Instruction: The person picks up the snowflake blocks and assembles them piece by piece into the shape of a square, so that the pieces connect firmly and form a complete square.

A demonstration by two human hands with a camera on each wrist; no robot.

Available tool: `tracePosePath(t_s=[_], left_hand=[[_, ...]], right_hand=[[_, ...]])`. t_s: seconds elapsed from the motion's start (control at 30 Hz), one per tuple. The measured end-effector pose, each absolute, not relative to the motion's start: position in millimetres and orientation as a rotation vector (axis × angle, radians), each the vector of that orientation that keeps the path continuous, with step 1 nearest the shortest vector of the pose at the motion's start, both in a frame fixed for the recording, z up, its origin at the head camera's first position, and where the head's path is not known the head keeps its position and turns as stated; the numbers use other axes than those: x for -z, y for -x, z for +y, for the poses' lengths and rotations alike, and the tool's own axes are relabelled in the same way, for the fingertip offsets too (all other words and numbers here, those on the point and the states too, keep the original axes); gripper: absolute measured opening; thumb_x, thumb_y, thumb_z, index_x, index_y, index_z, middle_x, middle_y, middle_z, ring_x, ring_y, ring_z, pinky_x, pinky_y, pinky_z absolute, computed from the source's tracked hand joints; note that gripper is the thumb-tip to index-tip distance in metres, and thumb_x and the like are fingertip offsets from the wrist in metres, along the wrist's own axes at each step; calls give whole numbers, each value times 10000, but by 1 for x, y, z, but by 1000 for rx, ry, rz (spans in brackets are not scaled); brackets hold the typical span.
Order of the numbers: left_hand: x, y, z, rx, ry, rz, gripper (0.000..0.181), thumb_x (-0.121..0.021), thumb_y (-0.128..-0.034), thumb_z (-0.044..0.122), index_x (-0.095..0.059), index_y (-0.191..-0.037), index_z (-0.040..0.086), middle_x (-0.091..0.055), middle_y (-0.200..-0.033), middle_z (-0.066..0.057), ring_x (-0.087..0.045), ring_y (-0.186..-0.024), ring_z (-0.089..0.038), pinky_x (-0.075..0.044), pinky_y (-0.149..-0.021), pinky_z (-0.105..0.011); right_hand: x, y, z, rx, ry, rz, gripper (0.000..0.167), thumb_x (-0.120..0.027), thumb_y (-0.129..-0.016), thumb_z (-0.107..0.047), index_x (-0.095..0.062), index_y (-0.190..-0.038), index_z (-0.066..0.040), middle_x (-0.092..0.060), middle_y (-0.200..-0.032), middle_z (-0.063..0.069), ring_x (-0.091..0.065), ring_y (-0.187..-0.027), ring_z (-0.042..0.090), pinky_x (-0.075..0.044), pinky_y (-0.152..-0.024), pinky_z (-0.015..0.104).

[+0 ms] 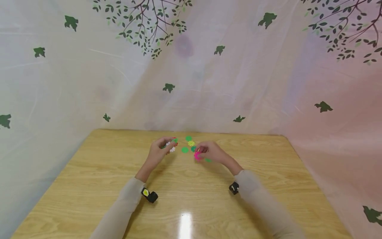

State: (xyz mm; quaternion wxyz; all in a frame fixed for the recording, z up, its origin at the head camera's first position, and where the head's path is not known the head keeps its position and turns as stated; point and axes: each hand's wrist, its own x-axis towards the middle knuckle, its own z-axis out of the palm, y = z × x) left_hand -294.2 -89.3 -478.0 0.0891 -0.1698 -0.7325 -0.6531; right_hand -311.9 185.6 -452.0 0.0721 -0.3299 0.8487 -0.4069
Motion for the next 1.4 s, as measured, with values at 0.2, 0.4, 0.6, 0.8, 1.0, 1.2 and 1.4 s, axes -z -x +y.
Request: tracePosePath(t_s=[0.2, 0.4, 0.6, 0.8, 1.0, 1.2, 1.4], left_hand=[[479, 293, -87, 1894, 506, -2153, 191, -743, -934, 97, -731, -1084, -20, -712, -1121, -230, -597, -804, -99, -473, -653, -155], [477, 293, -85, 1820, 528, -2171, 142, -759, -917, 84, -753, -1049, 33, -735, -1103, -166, -620, -884, -9, -477, -743, -181], [474, 292, -85, 1813, 564, -2175, 132, -753, -920, 79, -754, -1043, 29, -738, -1091, -161, -627, -852, -44, -505, -722, -189], [472, 292, -84, 1885, 574, -2147, 127, -741, -925, 57, -745, -1037, -5, -718, -1070, -202, -592, -749, -55, -500, -589, -185], [469, 289, -84, 1930, 549, -2145, 135, -743, -923, 53, -743, -1037, -19, -707, -1077, -216, -592, -746, -48, -495, -578, -180], [467, 287, -83, 1970, 548, -2172, 160, -751, -913, 44, -752, -1053, -33, -709, -1020, -244, -606, -727, -86, -555, -605, -260], [467, 287, -84, 2082, 561, -2174, 212, -746, -927, 78, -742, -1107, -34, -707, -938, -194, -656, -750, -101, -621, -674, -328]], right_hand=[[449, 317, 173, 1503, 840, 2511, 232, -712, -932, -13, -695, -1150, 62, -722, -945, 174, -669, -799, 104, -558, -696, 244], [440, 316, 155, 1762, 730, 2420, 265, -734, -930, -58, -686, -1168, 46, -719, -981, 192, -705, -807, 133, -619, -762, 397], [439, 316, 139, 1923, 697, 2384, 267, -727, -942, -82, -687, -1165, 60, -706, -986, 269, -698, -754, 91, -630, -751, 406], [441, 316, 132, 1969, 725, 2389, 235, -724, -946, -89, -703, -1142, 40, -735, -920, 151, -698, -746, 125, -618, -700, 358], [440, 314, 129, 1932, 721, 2411, 210, -733, -944, -115, -734, -1112, 11, -743, -878, 57, -687, -744, 114, -603, -678, 287], [440, 313, 128, 1901, 691, 2430, 214, -738, -944, -139, -754, -1105, 2, -744, -913, 180, -676, -743, 101, -600, -688, 288], [437, 310, 127, 1982, 655, 2367, 237, -738, -936, -89, -711, -1106, 74, -698, -949, 287, -674, -717, 91, -578, -651, 219]])
